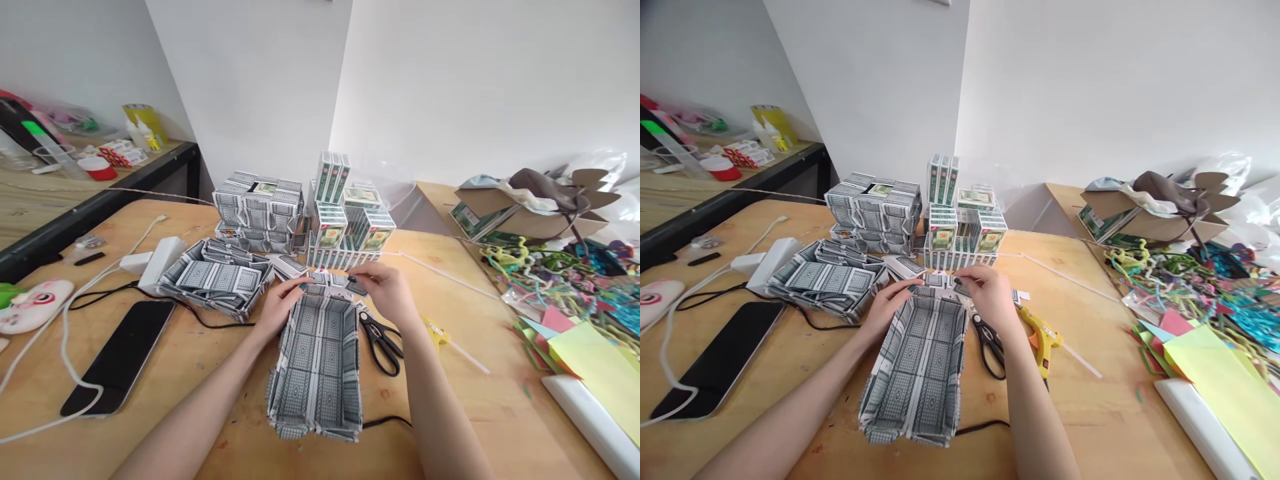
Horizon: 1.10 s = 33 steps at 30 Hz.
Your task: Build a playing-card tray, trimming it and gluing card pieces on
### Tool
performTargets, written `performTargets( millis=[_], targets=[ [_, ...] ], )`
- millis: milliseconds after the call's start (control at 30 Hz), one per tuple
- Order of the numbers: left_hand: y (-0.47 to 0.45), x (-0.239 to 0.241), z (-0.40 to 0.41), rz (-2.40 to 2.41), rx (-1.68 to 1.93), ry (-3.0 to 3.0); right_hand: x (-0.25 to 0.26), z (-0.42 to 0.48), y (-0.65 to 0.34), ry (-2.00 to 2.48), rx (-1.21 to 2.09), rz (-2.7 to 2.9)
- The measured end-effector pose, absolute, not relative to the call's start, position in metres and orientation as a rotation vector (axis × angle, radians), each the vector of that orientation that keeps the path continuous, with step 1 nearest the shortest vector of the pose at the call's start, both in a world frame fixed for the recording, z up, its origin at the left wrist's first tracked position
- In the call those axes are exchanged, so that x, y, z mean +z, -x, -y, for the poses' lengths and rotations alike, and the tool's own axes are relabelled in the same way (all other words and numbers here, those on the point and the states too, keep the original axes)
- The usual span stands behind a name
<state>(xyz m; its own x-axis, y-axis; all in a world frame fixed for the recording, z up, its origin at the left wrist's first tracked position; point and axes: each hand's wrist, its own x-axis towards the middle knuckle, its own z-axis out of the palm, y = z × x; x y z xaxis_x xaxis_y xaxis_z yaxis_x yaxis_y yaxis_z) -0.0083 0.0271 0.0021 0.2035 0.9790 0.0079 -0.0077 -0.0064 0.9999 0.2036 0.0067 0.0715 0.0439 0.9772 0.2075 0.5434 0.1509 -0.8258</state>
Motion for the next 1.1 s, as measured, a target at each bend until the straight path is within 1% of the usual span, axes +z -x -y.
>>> performTargets(
  millis=[167,233,400,533,900,1100],
  targets=[
    [0.007,0.043,-0.017,-0.893,1.088,-1.704,0.079,-0.005,-0.199,1.250,1.066,1.215],
    [0.001,0.062,-0.015,-0.827,1.029,-1.695,0.079,-0.004,-0.195,1.174,1.177,1.148],
    [-0.015,0.098,-0.025,-0.742,0.859,-1.780,0.083,0.000,-0.199,1.118,1.279,1.167],
    [-0.021,0.111,-0.039,-0.677,0.769,-1.889,0.093,0.005,-0.210,1.071,1.394,1.285],
    [-0.024,0.110,-0.053,-0.648,0.709,-1.953,0.097,0.010,-0.215,1.101,1.397,1.384],
    [-0.022,0.111,-0.053,-0.603,0.728,-1.971,0.098,0.011,-0.210,1.121,1.252,1.507]
  ],
)
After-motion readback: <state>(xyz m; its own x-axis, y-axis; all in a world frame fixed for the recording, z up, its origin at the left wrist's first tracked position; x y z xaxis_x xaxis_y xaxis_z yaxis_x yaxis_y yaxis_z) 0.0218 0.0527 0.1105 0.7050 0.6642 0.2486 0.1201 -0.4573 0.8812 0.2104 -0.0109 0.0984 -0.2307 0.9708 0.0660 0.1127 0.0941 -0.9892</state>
